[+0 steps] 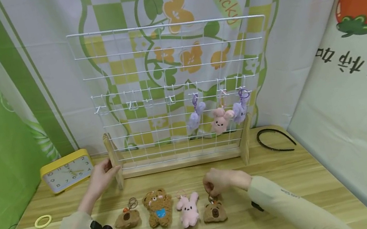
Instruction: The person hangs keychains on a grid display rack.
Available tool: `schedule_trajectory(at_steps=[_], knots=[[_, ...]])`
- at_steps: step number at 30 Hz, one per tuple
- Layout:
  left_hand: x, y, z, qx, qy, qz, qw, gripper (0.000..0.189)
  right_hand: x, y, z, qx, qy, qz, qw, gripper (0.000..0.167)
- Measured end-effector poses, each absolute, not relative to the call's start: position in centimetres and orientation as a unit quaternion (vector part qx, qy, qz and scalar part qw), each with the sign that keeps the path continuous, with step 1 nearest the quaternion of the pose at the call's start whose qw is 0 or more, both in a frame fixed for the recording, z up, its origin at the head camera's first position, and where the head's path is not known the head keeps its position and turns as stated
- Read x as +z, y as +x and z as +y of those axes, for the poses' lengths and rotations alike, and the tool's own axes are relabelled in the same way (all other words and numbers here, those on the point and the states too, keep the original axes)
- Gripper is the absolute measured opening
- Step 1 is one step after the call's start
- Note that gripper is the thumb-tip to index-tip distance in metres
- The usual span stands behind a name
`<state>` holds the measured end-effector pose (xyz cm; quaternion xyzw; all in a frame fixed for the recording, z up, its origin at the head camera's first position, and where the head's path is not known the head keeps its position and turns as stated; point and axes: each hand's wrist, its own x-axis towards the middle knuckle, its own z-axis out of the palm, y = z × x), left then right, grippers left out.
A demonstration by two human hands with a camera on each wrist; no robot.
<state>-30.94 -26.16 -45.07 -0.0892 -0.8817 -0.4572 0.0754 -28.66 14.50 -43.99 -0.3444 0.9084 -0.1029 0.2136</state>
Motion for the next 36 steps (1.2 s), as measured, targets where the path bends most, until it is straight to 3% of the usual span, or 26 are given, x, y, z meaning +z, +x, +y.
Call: schedule_trajectory(at_steps=[10,17,29,36], knots=[[-45.3,-31.0,-26.3,-0.462,-0.091,-0.880,0.066,0.048,-43.8,-28.6,14.6,-0.090,-0.381,0.898,0.202,0.016],[-45.2,-31.0,-26.3,-0.463,-0.089,-0.879,0.067,0.048,-41.8,-28.6,15.5,-0.148,-0.417,0.878,0.181,0.015],[-45.1,-31.1,-26.3,-0.465,-0.092,-0.878,0.067,0.049,-35.5,-27.3,15.2,-0.188,-0.475,0.854,0.102,0.009],[-45.2,-31.1,-26.3,-0.467,-0.096,-0.876,0.069,0.050,-30.4,-27.6,14.3,-0.193,-0.481,0.855,0.015,0.010]])
